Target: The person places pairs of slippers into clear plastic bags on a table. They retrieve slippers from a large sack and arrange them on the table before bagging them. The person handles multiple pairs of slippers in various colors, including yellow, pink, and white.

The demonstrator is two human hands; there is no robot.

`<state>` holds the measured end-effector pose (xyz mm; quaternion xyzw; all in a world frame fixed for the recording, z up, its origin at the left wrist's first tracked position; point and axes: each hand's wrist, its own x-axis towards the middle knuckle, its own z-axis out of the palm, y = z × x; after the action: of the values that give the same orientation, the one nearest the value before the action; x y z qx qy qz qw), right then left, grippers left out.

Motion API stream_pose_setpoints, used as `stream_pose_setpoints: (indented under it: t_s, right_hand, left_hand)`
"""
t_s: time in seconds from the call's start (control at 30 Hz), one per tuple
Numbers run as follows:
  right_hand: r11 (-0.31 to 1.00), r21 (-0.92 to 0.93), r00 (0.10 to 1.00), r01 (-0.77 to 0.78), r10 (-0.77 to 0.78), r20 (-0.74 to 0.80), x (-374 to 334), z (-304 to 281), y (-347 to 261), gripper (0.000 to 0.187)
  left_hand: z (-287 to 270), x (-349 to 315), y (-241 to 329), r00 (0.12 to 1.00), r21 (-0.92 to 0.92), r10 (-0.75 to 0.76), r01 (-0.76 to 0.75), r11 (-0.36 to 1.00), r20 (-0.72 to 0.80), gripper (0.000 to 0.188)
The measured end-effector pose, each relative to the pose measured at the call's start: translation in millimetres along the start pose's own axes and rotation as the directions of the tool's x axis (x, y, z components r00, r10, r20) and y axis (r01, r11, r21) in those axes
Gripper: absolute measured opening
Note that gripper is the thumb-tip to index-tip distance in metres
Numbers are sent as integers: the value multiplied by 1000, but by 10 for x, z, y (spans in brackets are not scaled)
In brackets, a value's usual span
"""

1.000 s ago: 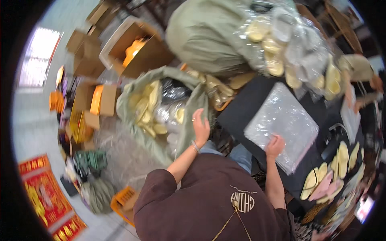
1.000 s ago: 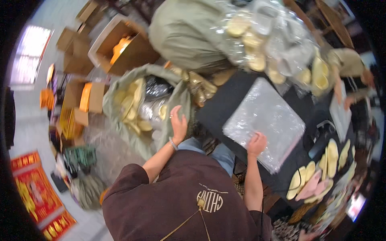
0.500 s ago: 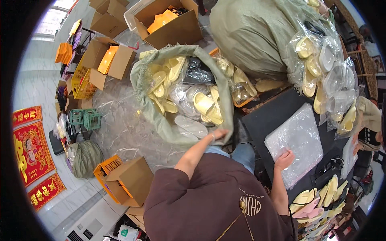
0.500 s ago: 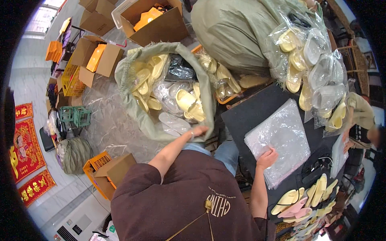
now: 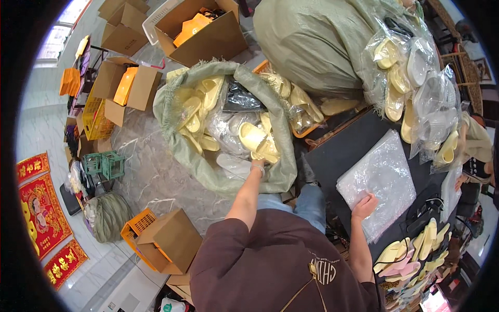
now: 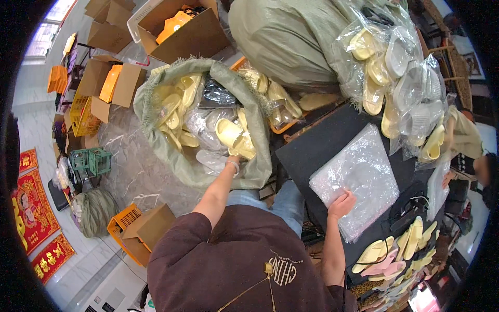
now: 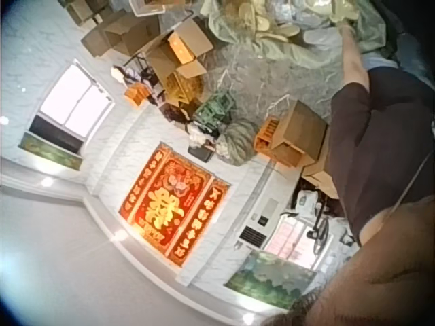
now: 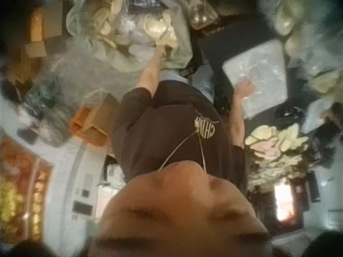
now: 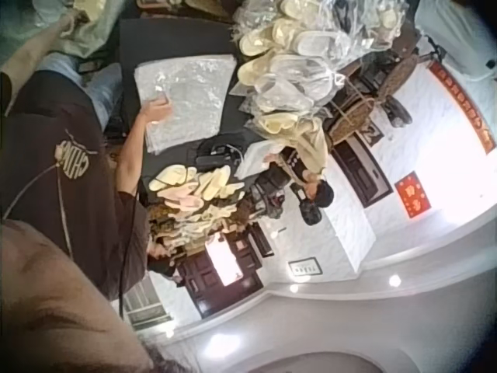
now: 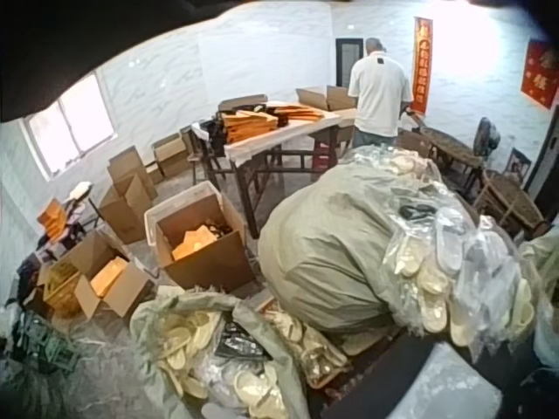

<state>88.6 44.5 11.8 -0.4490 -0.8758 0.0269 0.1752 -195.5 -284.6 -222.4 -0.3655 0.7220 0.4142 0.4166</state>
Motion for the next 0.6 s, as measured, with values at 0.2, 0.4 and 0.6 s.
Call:
stream_pose_setpoints:
  t_s: [0.2,0.4,0.6]
  right_hand:
    - [1000,15,1000,2,-2,2,14,-13,7,17]
    - [997,59,998,-58,57,28,-18,-42,-50,16]
    - [996,48,997,-69,67,46,32,-37,-13,15]
  left_hand:
    - [551,79,-29,951,-645,-63,254,721,303,68]
    - [861,792,-310,897,-588,-196,412,697,396,100]
    - [965,459,30,999,-430,52,-53,901,-15,78]
